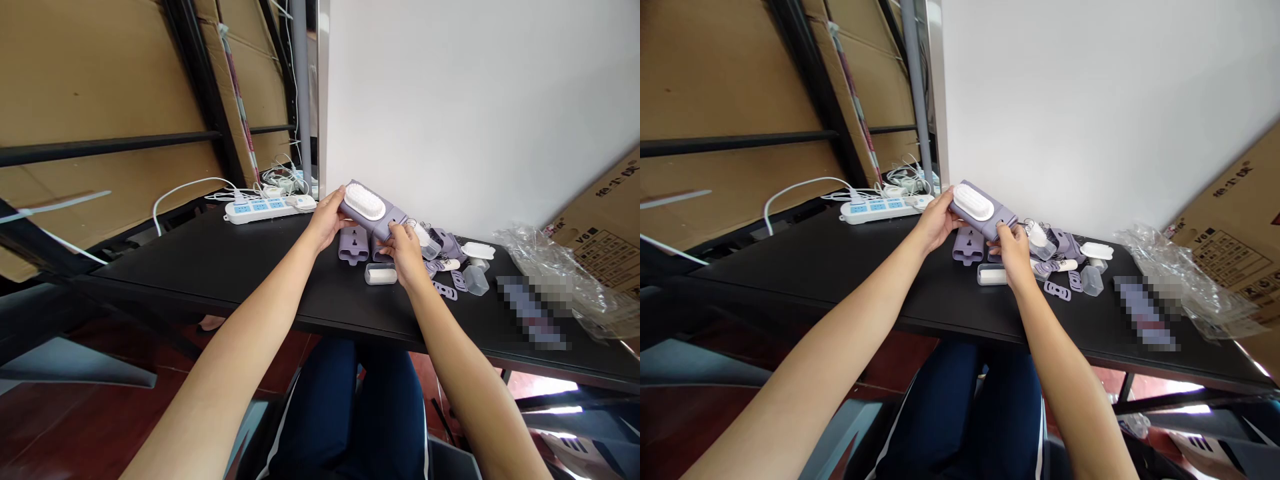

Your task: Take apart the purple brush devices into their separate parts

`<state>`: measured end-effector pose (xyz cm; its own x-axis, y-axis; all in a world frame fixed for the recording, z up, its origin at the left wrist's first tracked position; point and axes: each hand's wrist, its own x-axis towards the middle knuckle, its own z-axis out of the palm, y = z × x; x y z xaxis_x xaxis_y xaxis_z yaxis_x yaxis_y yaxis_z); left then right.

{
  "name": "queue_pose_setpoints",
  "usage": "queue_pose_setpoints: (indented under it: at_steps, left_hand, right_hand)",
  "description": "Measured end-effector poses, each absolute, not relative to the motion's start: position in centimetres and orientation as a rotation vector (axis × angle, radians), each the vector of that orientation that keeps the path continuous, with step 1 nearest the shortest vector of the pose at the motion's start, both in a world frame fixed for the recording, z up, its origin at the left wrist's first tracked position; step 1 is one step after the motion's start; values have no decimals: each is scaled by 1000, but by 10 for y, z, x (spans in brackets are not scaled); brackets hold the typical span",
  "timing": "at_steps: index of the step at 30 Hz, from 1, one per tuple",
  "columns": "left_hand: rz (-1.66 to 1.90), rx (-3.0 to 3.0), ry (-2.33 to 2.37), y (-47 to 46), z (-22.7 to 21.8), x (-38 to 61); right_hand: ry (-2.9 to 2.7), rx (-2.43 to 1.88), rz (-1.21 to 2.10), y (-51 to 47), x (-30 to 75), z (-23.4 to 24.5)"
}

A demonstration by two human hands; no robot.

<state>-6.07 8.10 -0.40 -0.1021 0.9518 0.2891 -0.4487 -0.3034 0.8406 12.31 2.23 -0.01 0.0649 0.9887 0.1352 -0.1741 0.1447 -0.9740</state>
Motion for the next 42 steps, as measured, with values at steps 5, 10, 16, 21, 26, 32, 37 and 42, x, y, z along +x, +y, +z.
queue_pose_setpoints:
  at_steps: [5,10,16,21,26,32,37,42]
  left_hand:
    - [1751,1027,707,94,-12,-66]
    - [1786,1043,686,97,-14,-69]
    - [1777,1039,709,95,-13,-68]
    - [1761,1024,681,95,-12,-67]
    - [1860,882,713,99,-9,-77]
    - [1943,782,755,107,-10,-87]
    - [1952,714,768,105,-10,-85]
    - [2013,586,813,108,-11,-91]
  right_hand:
    - [-1216,-1035,1152,19,121,0]
    - [-1226,-1062,1123,18,120,1]
    - [-1211,-1074,1104,21,120,-1]
    - [-1196,-1029,1115,22,120,-3]
    - [-1129,-962,1132,21,125,-1]
    - [-1120,-957,1113,18,128,3]
    - [-1061,-990,1061,19,129,4]
    - [-985,-950,990,22,132,4]
